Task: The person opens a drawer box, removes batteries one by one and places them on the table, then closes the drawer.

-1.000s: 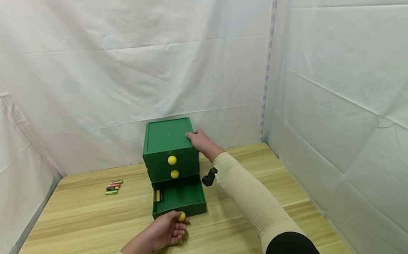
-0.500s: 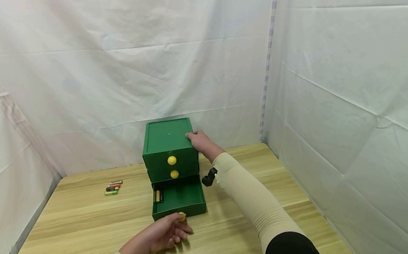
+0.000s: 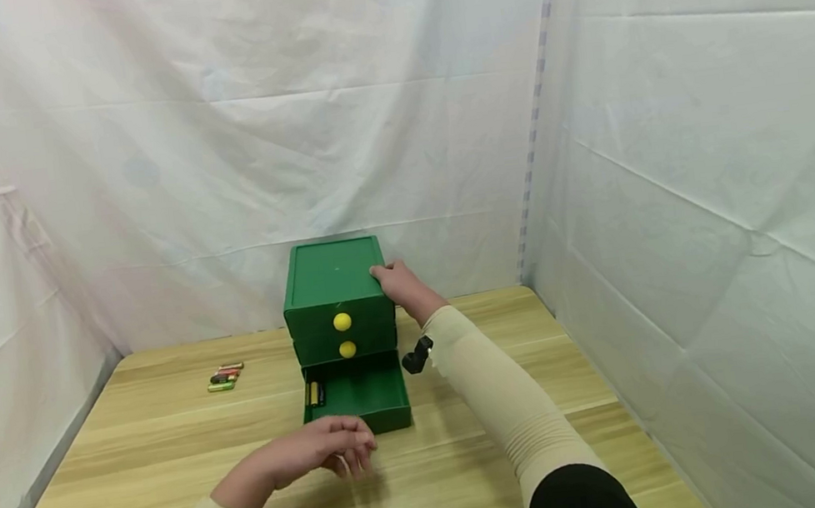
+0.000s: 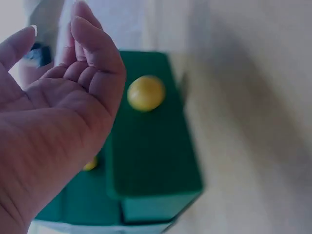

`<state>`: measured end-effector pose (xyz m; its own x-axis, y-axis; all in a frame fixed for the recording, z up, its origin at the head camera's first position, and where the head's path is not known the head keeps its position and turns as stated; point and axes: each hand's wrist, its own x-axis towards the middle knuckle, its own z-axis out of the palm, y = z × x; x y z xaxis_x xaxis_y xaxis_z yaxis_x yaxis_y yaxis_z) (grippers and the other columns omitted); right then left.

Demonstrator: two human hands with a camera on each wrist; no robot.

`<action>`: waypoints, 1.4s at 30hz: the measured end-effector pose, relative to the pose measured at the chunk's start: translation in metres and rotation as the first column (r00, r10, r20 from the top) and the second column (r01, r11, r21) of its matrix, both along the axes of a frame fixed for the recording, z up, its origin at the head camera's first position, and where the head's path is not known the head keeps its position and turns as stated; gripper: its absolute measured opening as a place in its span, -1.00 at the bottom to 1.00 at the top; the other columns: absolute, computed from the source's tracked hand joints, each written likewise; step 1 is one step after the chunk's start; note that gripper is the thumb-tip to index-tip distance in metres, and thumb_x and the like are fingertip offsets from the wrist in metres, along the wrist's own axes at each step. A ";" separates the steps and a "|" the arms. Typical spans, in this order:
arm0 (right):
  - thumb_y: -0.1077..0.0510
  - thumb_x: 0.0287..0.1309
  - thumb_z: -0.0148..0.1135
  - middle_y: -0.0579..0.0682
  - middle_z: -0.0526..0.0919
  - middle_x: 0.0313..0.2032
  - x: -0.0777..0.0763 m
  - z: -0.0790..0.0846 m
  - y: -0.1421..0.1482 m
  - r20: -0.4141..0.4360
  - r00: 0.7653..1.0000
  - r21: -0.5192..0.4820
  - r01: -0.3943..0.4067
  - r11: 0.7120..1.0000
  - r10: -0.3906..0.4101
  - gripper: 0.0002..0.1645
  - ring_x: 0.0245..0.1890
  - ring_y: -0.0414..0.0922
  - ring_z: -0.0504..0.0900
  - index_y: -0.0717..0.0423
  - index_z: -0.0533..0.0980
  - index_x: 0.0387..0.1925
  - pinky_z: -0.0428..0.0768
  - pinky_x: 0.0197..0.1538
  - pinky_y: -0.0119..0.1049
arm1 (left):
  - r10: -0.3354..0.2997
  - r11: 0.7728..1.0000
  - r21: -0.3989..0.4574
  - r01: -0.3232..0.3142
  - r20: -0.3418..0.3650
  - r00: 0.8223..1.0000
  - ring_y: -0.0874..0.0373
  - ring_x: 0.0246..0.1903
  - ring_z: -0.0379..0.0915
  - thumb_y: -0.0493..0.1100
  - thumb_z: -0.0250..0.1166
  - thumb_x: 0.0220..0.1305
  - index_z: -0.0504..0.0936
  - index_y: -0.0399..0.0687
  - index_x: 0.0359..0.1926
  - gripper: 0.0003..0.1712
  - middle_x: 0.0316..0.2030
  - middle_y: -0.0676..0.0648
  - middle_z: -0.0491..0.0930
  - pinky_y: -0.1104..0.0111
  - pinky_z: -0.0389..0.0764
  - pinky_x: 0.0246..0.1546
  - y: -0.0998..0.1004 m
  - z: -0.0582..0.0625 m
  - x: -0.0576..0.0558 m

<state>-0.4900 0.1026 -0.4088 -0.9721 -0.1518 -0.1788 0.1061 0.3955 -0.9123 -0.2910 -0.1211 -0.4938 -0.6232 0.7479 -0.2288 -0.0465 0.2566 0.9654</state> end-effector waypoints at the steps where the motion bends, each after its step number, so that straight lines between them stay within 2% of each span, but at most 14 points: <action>1: -0.30 0.48 -0.08 0.24 0.26 0.39 0.000 0.000 0.000 0.001 1.000 0.001 0.000 1.000 0.000 -0.09 0.35 0.15 0.36 0.22 0.01 0.53 0.37 0.35 0.09 | 0.011 1.000 0.003 -0.011 -0.035 0.999 -0.14 -0.15 0.63 0.09 0.08 0.55 0.63 -0.17 0.06 -0.55 -0.09 -0.33 0.68 -0.02 0.63 -0.07 -0.002 0.004 -0.003; 4: -0.30 0.48 -0.08 0.23 0.26 0.39 0.001 0.000 0.001 -0.001 1.000 0.006 0.009 1.000 -0.009 -0.09 0.35 0.15 0.36 0.21 0.01 0.53 0.36 0.35 0.09 | 0.069 0.997 -0.027 -0.075 -0.177 0.982 -0.13 -0.14 0.63 0.11 0.09 0.54 0.62 -0.12 0.04 -0.59 -0.13 -0.24 0.69 -0.06 0.60 -0.05 -0.007 0.019 -0.012; 6: -0.31 0.47 -0.07 0.23 0.26 0.39 0.000 0.000 0.002 -0.004 1.000 0.009 0.016 1.000 -0.016 -0.08 0.35 0.15 0.36 0.20 0.01 0.53 0.35 0.36 0.10 | 0.102 0.990 -0.063 -0.124 -0.280 0.955 -0.09 -0.16 0.63 0.13 0.10 0.53 0.61 -0.07 0.02 -0.60 -0.15 -0.18 0.69 -0.02 0.61 -0.09 -0.010 0.030 -0.019; 9: -0.32 0.46 -0.07 0.22 0.27 0.39 -0.001 0.000 0.003 -0.006 1.000 0.014 0.016 1.000 -0.016 -0.08 0.35 0.14 0.36 0.19 0.01 0.53 0.35 0.36 0.10 | 0.114 0.974 -0.132 -0.184 -0.420 0.900 -0.06 -0.17 0.61 0.16 0.11 0.52 0.60 0.03 -0.01 -0.64 -0.15 -0.14 0.67 0.06 0.61 -0.16 -0.014 0.041 -0.029; 13: -0.33 0.46 -0.07 0.21 0.28 0.38 -0.002 -0.001 0.004 0.001 1.000 0.016 0.011 1.000 -0.011 -0.08 0.33 0.13 0.37 0.19 0.03 0.53 0.38 0.34 0.08 | 0.073 0.945 -0.223 -0.240 -0.570 0.819 0.07 -0.17 0.59 0.18 0.16 0.49 0.61 0.15 -0.02 -0.70 -0.16 -0.01 0.66 0.21 0.61 -0.15 -0.016 0.048 -0.040; 16: -0.33 0.46 -0.06 0.21 0.29 0.37 -0.002 -0.001 0.006 0.006 1.000 0.012 0.007 1.000 -0.007 -0.08 0.32 0.13 0.38 0.19 0.03 0.52 0.39 0.34 0.07 | 0.025 0.921 -0.281 -0.271 -0.649 0.760 0.24 -0.20 0.55 0.14 0.20 0.47 0.61 0.18 -0.03 -0.75 -0.19 0.15 0.63 0.28 0.59 -0.12 -0.016 0.052 -0.047; 22: -0.31 0.47 -0.07 0.23 0.29 0.37 0.000 0.000 0.008 -0.002 1.000 0.000 0.005 1.000 -0.005 -0.10 0.32 0.14 0.39 0.20 0.04 0.51 0.38 0.34 0.08 | -0.086 0.879 -0.381 -0.286 -0.717 0.691 0.29 -0.22 0.53 0.07 0.24 0.45 0.63 0.06 0.01 -0.73 -0.20 0.19 0.61 0.26 0.60 -0.09 -0.013 0.054 -0.059; 25: -0.31 0.48 -0.07 0.23 0.29 0.37 0.001 0.000 0.009 -0.002 1.000 0.000 0.007 1.000 -0.007 -0.11 0.32 0.14 0.38 0.21 0.04 0.51 0.38 0.34 0.08 | -0.139 0.849 -0.436 -0.300 -0.730 0.669 0.23 -0.16 0.55 0.05 0.26 0.44 0.63 -0.01 0.05 -0.68 -0.14 0.13 0.63 0.21 0.60 -0.04 -0.011 0.049 -0.064; 27: -0.31 0.47 -0.07 0.23 0.29 0.37 0.001 0.000 0.009 0.000 1.000 0.002 0.006 1.000 -0.006 -0.10 0.32 0.14 0.38 0.21 0.04 0.51 0.38 0.34 0.08 | -0.175 0.820 -0.478 -0.315 -0.734 0.657 0.19 -0.10 0.56 0.06 0.27 0.43 0.63 -0.02 0.07 -0.66 -0.08 0.08 0.65 0.18 0.59 0.01 -0.008 0.044 -0.066; 29: -0.31 0.47 -0.07 0.23 0.29 0.37 0.001 0.000 0.009 0.001 1.000 0.001 0.004 1.000 -0.004 -0.10 0.32 0.14 0.39 0.21 0.04 0.51 0.39 0.34 0.08 | -0.207 0.787 -0.520 -0.331 -0.729 0.652 0.14 -0.06 0.57 0.06 0.28 0.42 0.63 -0.03 0.10 -0.63 -0.03 0.02 0.65 0.15 0.58 0.04 -0.006 0.039 -0.067; 31: -0.30 0.47 -0.07 0.23 0.29 0.37 0.001 0.001 0.009 0.001 1.000 -0.001 0.004 1.000 -0.004 -0.10 0.32 0.14 0.39 0.21 0.04 0.52 0.39 0.33 0.07 | -0.243 0.748 -0.565 -0.349 -0.722 0.647 0.11 -0.03 0.57 0.07 0.29 0.40 0.62 -0.03 0.12 -0.59 0.02 0.00 0.65 0.12 0.57 0.07 -0.003 0.033 -0.068; 36: -0.29 0.48 -0.07 0.23 0.29 0.37 0.001 0.002 0.009 0.000 1.000 -0.007 0.007 1.000 -0.007 -0.11 0.32 0.14 0.39 0.20 0.04 0.52 0.39 0.33 0.07 | -0.343 0.630 -0.673 -0.388 -0.689 0.639 0.04 0.11 0.55 0.08 0.34 0.34 0.59 -0.06 0.24 -0.46 0.18 -0.07 0.59 0.10 0.52 0.17 0.004 0.020 -0.071; 39: -0.29 0.49 -0.07 0.23 0.29 0.37 0.001 0.002 0.009 -0.001 1.000 -0.010 0.007 1.000 -0.007 -0.12 0.32 0.14 0.39 0.20 0.03 0.52 0.39 0.34 0.07 | -0.383 0.573 -0.711 -0.408 -0.672 0.634 -0.02 0.20 0.50 0.05 0.37 0.30 0.55 -0.11 0.30 -0.39 0.25 -0.13 0.53 0.08 0.49 0.21 0.007 0.011 -0.075; 42: -0.29 0.48 -0.07 0.23 0.28 0.37 0.001 0.002 0.009 0.002 1.000 -0.011 0.004 1.000 -0.004 -0.11 0.33 0.14 0.38 0.20 0.03 0.52 0.38 0.34 0.08 | -0.406 0.527 -0.730 -0.435 -0.666 0.626 -0.07 0.20 0.49 0.03 0.39 0.27 0.54 -0.14 0.29 -0.36 0.23 -0.15 0.54 0.06 0.49 0.20 0.010 0.003 -0.077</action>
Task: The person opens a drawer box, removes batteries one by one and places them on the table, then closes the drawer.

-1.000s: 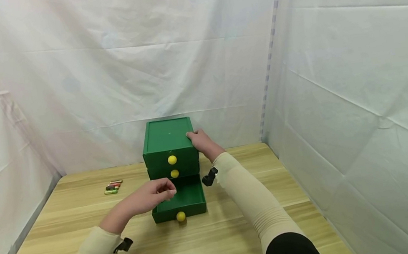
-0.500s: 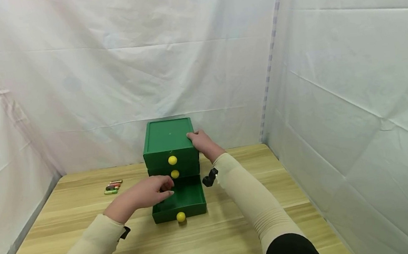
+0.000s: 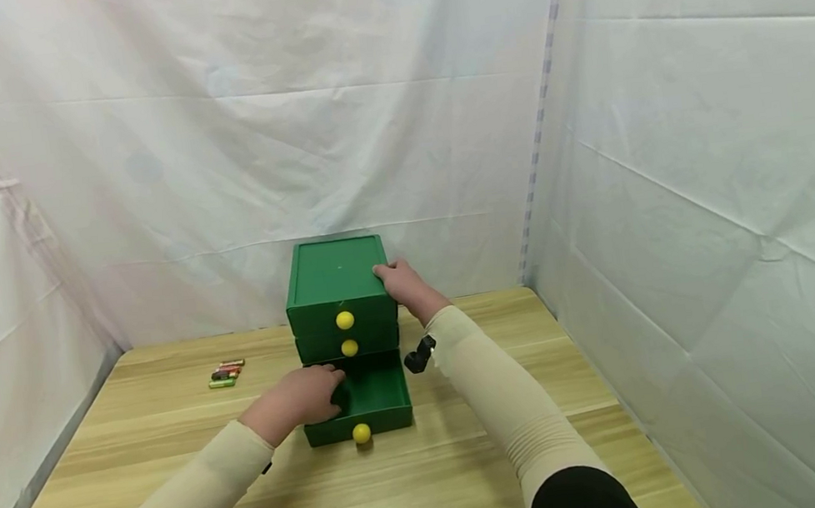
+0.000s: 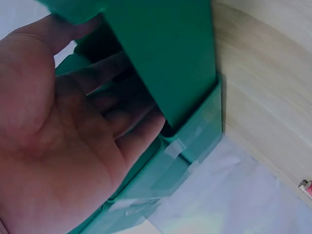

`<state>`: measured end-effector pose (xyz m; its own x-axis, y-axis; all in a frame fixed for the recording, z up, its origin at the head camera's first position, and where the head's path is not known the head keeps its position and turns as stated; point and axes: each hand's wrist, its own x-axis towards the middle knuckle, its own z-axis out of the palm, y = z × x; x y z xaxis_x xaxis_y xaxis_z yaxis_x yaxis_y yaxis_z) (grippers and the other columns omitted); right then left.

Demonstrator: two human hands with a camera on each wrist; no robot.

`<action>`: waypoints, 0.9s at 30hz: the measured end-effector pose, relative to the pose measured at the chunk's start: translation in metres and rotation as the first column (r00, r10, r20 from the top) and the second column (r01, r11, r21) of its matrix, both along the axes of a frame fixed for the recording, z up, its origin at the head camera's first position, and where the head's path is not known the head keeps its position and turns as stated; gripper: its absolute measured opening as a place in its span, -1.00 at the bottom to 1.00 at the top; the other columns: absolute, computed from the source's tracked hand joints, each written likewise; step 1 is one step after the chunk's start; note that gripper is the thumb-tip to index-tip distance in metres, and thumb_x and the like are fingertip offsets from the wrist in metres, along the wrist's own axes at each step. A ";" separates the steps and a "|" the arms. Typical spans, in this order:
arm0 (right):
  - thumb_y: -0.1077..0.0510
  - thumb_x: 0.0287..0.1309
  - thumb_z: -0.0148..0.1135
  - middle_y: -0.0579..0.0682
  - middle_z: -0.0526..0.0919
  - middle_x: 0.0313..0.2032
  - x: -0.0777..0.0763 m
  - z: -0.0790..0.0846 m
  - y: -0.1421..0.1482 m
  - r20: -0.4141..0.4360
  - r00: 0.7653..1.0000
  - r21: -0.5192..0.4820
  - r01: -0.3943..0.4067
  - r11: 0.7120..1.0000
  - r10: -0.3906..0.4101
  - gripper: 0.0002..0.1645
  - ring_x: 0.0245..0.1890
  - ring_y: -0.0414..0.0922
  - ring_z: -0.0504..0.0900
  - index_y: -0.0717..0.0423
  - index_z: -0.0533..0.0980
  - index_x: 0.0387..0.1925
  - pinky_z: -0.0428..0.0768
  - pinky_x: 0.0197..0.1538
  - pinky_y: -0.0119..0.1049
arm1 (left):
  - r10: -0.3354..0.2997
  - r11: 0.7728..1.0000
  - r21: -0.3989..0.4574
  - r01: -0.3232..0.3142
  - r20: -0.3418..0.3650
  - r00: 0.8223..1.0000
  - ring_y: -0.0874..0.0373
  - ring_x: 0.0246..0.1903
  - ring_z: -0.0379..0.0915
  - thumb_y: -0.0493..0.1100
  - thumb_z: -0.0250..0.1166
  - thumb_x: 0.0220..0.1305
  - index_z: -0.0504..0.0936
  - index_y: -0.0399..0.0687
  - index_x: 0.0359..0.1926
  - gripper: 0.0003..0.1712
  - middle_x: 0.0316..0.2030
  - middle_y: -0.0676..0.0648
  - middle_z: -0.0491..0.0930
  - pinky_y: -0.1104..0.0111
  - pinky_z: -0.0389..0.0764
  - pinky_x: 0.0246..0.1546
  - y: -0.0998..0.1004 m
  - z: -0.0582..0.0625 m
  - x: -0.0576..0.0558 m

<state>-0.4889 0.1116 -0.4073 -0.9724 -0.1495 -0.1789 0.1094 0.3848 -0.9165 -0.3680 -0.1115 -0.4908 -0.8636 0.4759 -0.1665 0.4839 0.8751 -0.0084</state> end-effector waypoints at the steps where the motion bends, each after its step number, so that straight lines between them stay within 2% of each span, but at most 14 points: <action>1: -0.29 0.48 -0.06 0.23 0.28 0.38 0.000 0.000 0.000 0.002 1.000 0.000 -0.002 1.000 0.002 -0.10 0.33 0.14 0.38 0.20 0.02 0.53 0.38 0.34 0.08 | 0.007 1.000 -0.020 -0.007 -0.012 1.000 -0.08 0.19 0.49 0.03 0.40 0.27 0.55 -0.13 0.29 -0.37 0.20 -0.16 0.56 0.05 0.50 0.19 0.001 -0.003 0.000; 4: -0.30 0.47 -0.06 0.23 0.28 0.37 0.000 0.000 0.000 0.004 1.000 0.004 -0.004 1.000 0.004 -0.09 0.33 0.14 0.38 0.20 0.02 0.53 0.38 0.34 0.08 | 0.017 0.997 -0.069 -0.021 -0.058 0.998 -0.09 0.12 0.52 0.03 0.40 0.26 0.58 -0.12 0.24 -0.41 0.09 -0.15 0.60 0.04 0.53 0.14 0.005 -0.007 0.000; 8: -0.30 0.47 -0.06 0.23 0.29 0.37 -0.001 0.000 0.000 -0.001 1.000 0.010 -0.001 1.000 0.001 -0.10 0.32 0.14 0.39 0.20 0.03 0.52 0.38 0.34 0.08 | 0.013 0.993 -0.114 -0.025 -0.104 0.994 -0.07 0.05 0.54 0.01 0.38 0.27 0.61 -0.11 0.18 -0.49 -0.01 -0.13 0.62 0.05 0.56 0.09 0.011 -0.004 0.003; 15: -0.31 0.47 -0.06 0.23 0.29 0.37 -0.001 -0.001 -0.001 -0.001 1.000 0.013 -0.002 1.000 0.002 -0.10 0.32 0.14 0.38 0.21 0.04 0.52 0.38 0.34 0.08 | 0.006 0.986 -0.166 -0.021 -0.093 0.996 -0.02 -0.04 0.56 -0.03 0.33 0.33 0.63 -0.08 0.16 -0.57 -0.08 -0.11 0.63 0.07 0.58 0.05 0.014 -0.010 -0.004; 21: -0.31 0.47 -0.06 0.23 0.28 0.37 -0.001 -0.002 -0.001 0.001 1.000 0.012 -0.003 1.000 0.003 -0.10 0.33 0.14 0.38 0.21 0.03 0.52 0.39 0.33 0.07 | -0.012 0.986 -0.168 -0.008 -0.119 0.993 -0.02 -0.17 0.57 -0.12 0.30 0.38 0.67 -0.07 -0.02 -0.78 -0.23 -0.10 0.62 0.06 0.61 -0.03 0.014 -0.010 -0.003; 27: -0.30 0.48 -0.07 0.23 0.28 0.38 -0.002 -0.001 -0.001 0.003 1.000 0.012 -0.001 1.000 0.001 -0.10 0.33 0.13 0.38 0.20 0.03 0.53 0.39 0.33 0.06 | 0.003 0.982 -0.186 -0.024 -0.110 0.994 0.05 -0.32 0.54 -0.11 0.30 0.39 0.66 -0.08 -0.19 -0.87 -0.37 -0.07 0.60 0.09 0.63 -0.11 0.018 -0.007 -0.004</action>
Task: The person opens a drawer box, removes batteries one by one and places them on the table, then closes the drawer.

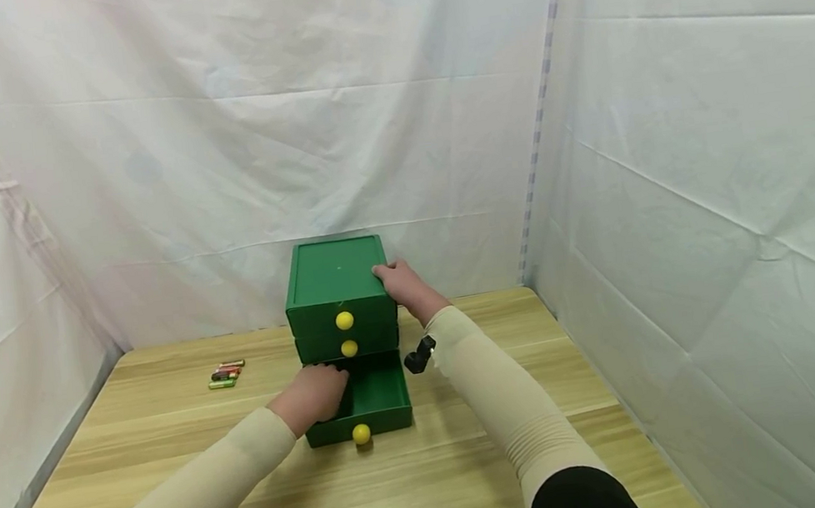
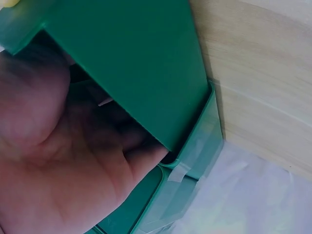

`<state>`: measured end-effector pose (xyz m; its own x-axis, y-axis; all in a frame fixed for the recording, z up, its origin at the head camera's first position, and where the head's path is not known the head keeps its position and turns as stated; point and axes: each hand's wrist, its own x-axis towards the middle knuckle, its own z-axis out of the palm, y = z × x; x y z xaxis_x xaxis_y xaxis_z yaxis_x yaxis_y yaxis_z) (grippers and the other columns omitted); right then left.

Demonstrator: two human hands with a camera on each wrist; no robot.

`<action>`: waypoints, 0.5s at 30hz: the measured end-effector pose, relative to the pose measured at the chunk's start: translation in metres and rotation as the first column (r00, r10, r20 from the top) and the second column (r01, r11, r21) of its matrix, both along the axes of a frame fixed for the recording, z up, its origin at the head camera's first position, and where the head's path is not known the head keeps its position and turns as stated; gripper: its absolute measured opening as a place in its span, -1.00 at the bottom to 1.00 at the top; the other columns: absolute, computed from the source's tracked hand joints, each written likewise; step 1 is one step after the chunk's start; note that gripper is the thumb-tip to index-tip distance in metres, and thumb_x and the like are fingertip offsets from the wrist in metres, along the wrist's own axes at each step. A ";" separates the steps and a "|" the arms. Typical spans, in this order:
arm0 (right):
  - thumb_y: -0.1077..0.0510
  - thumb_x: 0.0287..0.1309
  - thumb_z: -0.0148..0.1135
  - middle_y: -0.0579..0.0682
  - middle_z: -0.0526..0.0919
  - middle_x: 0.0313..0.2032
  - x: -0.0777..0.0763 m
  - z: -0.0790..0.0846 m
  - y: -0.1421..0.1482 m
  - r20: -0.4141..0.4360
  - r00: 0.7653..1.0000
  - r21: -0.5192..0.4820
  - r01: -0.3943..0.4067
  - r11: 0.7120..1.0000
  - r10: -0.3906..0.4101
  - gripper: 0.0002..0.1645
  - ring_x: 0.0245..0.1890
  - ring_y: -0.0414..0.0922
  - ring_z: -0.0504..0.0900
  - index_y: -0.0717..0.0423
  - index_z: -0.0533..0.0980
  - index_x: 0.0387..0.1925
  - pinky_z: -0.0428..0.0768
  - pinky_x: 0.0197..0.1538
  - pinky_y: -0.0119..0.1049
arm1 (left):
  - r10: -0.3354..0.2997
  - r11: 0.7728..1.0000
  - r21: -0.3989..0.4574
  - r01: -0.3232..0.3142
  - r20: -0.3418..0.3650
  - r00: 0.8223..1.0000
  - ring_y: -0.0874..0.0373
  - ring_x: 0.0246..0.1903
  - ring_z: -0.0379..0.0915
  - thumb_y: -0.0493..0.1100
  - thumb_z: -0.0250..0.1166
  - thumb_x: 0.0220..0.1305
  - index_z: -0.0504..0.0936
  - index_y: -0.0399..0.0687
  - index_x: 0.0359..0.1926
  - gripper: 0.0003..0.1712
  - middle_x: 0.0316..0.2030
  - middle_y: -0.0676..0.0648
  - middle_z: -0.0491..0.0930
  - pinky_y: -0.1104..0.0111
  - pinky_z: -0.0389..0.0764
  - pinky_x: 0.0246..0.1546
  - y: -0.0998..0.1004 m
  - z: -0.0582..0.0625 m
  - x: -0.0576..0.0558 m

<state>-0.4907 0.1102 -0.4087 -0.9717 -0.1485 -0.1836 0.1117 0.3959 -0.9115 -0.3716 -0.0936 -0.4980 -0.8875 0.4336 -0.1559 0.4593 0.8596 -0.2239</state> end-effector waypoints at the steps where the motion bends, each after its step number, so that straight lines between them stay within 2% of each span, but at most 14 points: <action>1: -0.30 0.48 -0.07 0.23 0.28 0.38 0.000 0.000 0.000 0.000 1.000 -0.003 0.001 1.000 -0.001 -0.10 0.33 0.14 0.38 0.20 0.02 0.53 0.39 0.33 0.07 | 0.006 1.000 -0.006 -0.006 0.006 1.000 0.07 -0.35 0.52 -0.11 0.29 0.39 0.65 -0.08 -0.23 -0.86 -0.40 -0.06 0.59 0.10 0.64 -0.12 0.001 0.000 0.000; 6: -0.30 0.48 -0.06 0.23 0.27 0.38 0.001 0.001 0.001 0.000 1.000 -0.012 -0.003 1.000 0.003 -0.09 0.34 0.14 0.37 0.21 0.02 0.52 0.37 0.35 0.08 | 0.010 1.000 -0.024 -0.010 0.002 1.000 0.15 -0.47 0.47 -0.13 0.26 0.42 0.60 -0.06 -0.38 -0.80 -0.50 -0.02 0.54 0.16 0.65 -0.21 0.002 -0.002 -0.003; 15: -0.31 0.48 -0.07 0.22 0.29 0.37 0.001 0.000 0.001 -0.005 1.000 -0.008 -0.003 1.000 0.003 -0.11 0.32 0.13 0.39 0.20 0.03 0.51 0.37 0.34 0.08 | -0.023 0.999 0.036 0.026 -0.070 0.997 0.18 -0.54 0.43 -0.24 0.27 0.40 0.58 -0.04 -0.46 -0.77 -0.56 0.00 0.54 0.20 0.66 -0.33 0.001 -0.006 -0.002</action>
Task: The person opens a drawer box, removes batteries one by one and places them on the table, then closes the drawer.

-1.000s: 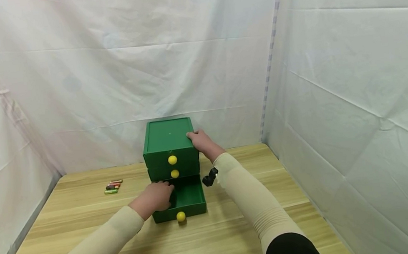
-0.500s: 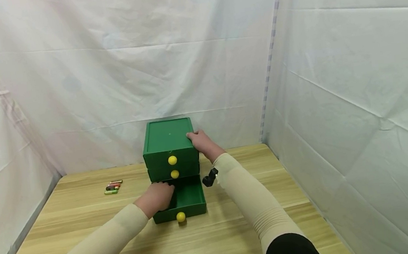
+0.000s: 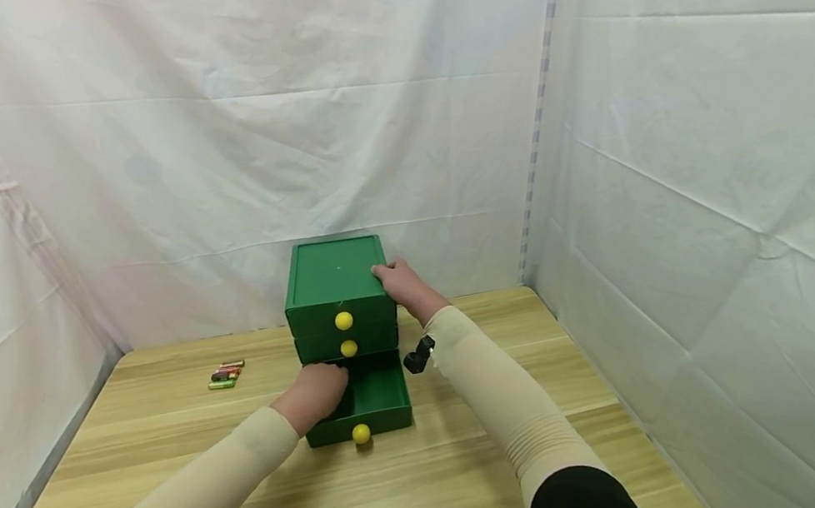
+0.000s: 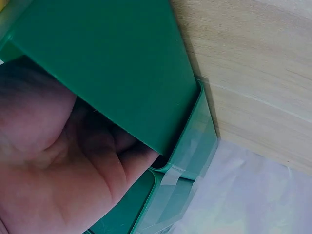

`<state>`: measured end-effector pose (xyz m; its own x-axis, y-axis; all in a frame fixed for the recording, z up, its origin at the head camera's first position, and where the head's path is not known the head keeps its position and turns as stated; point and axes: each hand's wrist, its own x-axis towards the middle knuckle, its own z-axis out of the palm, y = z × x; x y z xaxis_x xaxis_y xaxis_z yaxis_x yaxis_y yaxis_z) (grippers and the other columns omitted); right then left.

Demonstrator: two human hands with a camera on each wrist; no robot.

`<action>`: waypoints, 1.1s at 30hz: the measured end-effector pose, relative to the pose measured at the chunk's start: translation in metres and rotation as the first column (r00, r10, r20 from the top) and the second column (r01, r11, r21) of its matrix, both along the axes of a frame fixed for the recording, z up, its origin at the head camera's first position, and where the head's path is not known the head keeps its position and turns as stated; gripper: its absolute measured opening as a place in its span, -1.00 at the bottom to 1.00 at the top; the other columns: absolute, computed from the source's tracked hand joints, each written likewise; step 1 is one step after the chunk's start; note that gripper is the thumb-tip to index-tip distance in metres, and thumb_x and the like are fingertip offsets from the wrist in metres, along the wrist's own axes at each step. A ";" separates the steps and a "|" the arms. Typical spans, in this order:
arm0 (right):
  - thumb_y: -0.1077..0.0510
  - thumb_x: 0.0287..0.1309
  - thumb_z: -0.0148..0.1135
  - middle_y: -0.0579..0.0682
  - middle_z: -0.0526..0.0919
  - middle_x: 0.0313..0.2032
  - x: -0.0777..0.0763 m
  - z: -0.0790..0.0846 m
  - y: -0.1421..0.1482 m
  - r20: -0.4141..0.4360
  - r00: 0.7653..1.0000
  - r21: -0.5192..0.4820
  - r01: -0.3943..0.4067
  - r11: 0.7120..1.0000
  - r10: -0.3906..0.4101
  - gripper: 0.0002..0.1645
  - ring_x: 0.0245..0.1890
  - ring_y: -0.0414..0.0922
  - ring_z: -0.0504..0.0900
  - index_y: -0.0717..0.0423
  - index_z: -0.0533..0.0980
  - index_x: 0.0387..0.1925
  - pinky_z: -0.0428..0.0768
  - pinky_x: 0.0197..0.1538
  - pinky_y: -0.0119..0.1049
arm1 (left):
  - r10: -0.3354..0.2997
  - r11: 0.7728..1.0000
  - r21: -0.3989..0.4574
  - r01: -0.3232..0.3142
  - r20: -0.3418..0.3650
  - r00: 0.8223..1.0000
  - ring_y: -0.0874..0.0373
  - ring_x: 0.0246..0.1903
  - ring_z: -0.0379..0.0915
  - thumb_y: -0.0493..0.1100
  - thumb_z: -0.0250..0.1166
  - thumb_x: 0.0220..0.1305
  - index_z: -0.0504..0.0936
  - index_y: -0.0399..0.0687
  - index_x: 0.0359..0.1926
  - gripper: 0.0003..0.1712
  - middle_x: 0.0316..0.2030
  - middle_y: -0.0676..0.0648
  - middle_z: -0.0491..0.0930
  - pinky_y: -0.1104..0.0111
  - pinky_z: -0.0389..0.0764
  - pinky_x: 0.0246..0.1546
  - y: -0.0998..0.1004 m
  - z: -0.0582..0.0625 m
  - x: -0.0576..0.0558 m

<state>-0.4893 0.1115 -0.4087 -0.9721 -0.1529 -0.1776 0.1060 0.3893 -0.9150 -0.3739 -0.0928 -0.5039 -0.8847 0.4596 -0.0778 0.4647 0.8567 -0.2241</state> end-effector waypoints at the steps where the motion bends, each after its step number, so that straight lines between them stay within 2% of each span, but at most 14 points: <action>1: -0.31 0.48 -0.07 0.22 0.28 0.37 0.000 0.000 0.000 0.001 1.000 -0.001 0.000 1.000 0.000 -0.10 0.32 0.13 0.38 0.20 0.03 0.52 0.37 0.35 0.08 | 0.000 1.000 0.002 0.000 -0.003 1.000 0.18 -0.55 0.43 -0.25 0.27 0.40 0.58 -0.04 -0.47 -0.77 -0.56 0.00 0.54 0.20 0.66 -0.34 0.000 0.000 0.000; 11: -0.31 0.47 -0.06 0.23 0.27 0.37 0.000 0.000 -0.001 0.000 1.000 -0.006 0.001 1.000 -0.001 -0.09 0.32 0.14 0.38 0.20 0.02 0.52 0.37 0.35 0.08 | 0.026 1.000 -0.016 -0.026 -0.005 1.000 0.16 -0.51 0.49 -0.25 0.30 0.38 0.57 -0.03 -0.46 -0.78 -0.54 -0.01 0.55 0.18 0.66 -0.32 0.002 -0.004 -0.003; 19: -0.30 0.47 -0.06 0.24 0.28 0.37 -0.001 -0.001 -0.002 0.000 1.000 -0.006 0.002 1.000 -0.002 -0.10 0.33 0.14 0.38 0.20 0.04 0.51 0.37 0.35 0.09 | 0.016 0.999 -0.049 -0.016 -0.003 1.000 0.18 -0.50 0.51 -0.28 0.37 0.30 0.61 0.00 -0.47 -0.80 -0.52 0.02 0.59 0.19 0.68 -0.32 0.002 -0.006 -0.005; 27: -0.31 0.46 -0.05 0.23 0.27 0.38 -0.001 -0.001 -0.002 0.002 1.000 -0.010 -0.002 1.000 0.002 -0.08 0.34 0.14 0.36 0.21 0.03 0.52 0.37 0.35 0.08 | -0.058 0.994 -0.097 0.051 -0.070 0.996 0.22 -0.55 0.47 -0.27 0.40 0.27 0.62 0.02 -0.51 -0.78 -0.55 0.04 0.57 0.25 0.65 -0.44 -0.002 -0.007 -0.004; 33: -0.31 0.46 -0.06 0.23 0.27 0.37 -0.001 -0.001 -0.001 0.003 1.000 -0.013 -0.009 1.000 0.009 -0.08 0.34 0.14 0.36 0.21 0.03 0.51 0.36 0.36 0.08 | -0.113 0.991 -0.080 0.106 -0.083 0.990 0.21 -0.56 0.43 -0.24 0.38 0.30 0.62 0.02 -0.50 -0.78 -0.55 0.04 0.55 0.26 0.62 -0.47 -0.008 -0.006 -0.004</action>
<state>-0.4899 0.1106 -0.4092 -0.9702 -0.1643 -0.1783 0.1050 0.3781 -0.9198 -0.3780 -0.1011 -0.5101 -0.8342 0.5499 -0.0406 0.5307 0.7807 -0.3299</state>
